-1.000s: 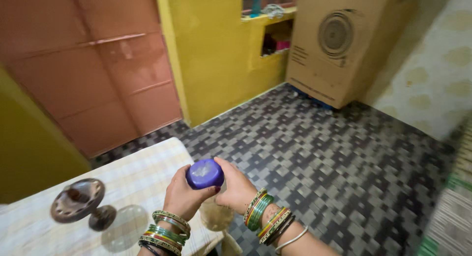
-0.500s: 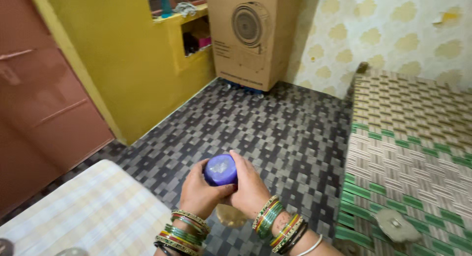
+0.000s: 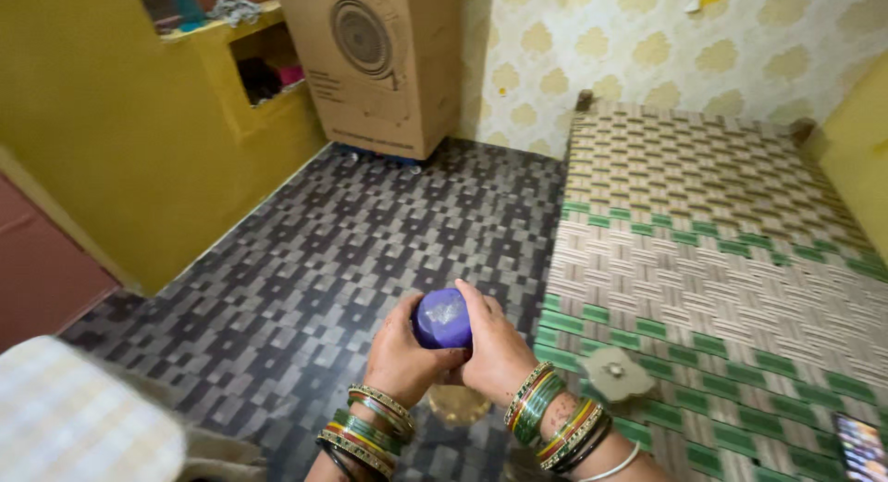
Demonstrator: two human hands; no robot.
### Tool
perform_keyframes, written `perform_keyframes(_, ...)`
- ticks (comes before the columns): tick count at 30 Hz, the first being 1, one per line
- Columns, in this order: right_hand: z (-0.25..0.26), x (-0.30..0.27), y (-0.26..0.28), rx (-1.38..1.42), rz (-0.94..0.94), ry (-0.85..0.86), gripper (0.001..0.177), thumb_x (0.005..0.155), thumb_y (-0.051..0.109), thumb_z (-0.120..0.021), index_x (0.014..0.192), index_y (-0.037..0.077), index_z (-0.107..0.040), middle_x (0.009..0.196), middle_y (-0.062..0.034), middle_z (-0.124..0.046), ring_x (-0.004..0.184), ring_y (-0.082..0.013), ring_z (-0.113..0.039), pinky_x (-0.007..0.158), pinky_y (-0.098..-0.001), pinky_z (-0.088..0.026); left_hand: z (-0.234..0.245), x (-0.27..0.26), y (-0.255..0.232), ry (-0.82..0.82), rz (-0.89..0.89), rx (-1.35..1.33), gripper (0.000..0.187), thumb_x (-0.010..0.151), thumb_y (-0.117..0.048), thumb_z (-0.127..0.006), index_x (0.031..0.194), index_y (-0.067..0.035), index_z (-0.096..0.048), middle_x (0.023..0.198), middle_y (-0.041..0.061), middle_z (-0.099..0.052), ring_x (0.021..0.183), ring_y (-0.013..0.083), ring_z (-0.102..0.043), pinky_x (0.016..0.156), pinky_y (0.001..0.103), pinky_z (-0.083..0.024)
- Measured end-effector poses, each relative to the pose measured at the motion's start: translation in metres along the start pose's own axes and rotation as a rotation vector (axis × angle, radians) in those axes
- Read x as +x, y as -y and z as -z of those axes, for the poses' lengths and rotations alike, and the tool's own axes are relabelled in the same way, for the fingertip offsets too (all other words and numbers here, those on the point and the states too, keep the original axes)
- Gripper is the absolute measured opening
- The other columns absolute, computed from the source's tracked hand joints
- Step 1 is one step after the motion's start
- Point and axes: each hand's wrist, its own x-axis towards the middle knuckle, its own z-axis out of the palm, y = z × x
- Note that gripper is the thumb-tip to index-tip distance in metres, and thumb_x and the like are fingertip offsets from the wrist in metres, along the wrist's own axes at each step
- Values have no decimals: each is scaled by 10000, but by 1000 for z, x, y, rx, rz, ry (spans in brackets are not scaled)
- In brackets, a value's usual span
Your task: The person picks up and organizes various household items including a square plate, a container, a decorative bowl, a cloth, and several books, moving them between a table, a cot, and a shelf.
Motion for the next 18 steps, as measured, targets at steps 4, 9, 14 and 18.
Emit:
perform_keyframes(4,42,-16,-47,-32,24,-12,1293,473,302,-1018,1528,104,-297,1429,-180,-507,1317,-349,-524,1097,-406,-443,-57,-5,-21,-21,-101,44,1000,471,-256,-976,1354,-42,-558,1223,159,-672,1113,291,-674,958,381,-535)
perform_keyframes(9,84,-40,-96,-19,63,-79,1271,469,323,-1023,1501,70,-325,1418,-202,-543,1283,-364,-563,1055,-416,-473,-114,-10,-45,50,-127,61,1057,473,-301,-998,1382,-32,-530,1280,171,-650,1177,295,-641,996,388,-509)
perform_keyframes(14,112,-64,-133,-55,5,-210,1109,505,233,-987,1441,68,-417,1371,-192,-588,1252,-358,-591,1047,-423,-480,-167,-12,-52,151,-190,-14,1073,499,-341,-968,1419,-37,-505,1277,178,-668,1174,288,-666,1010,382,-525)
perform_keyframes(18,112,-86,-159,4,-173,-294,981,553,151,-924,1419,90,-466,1334,-155,-639,1222,-326,-642,1020,-399,-523,-202,-15,-55,212,-228,112,1082,530,-364,-966,1448,-57,-482,1294,201,-644,1193,338,-638,1011,410,-513)
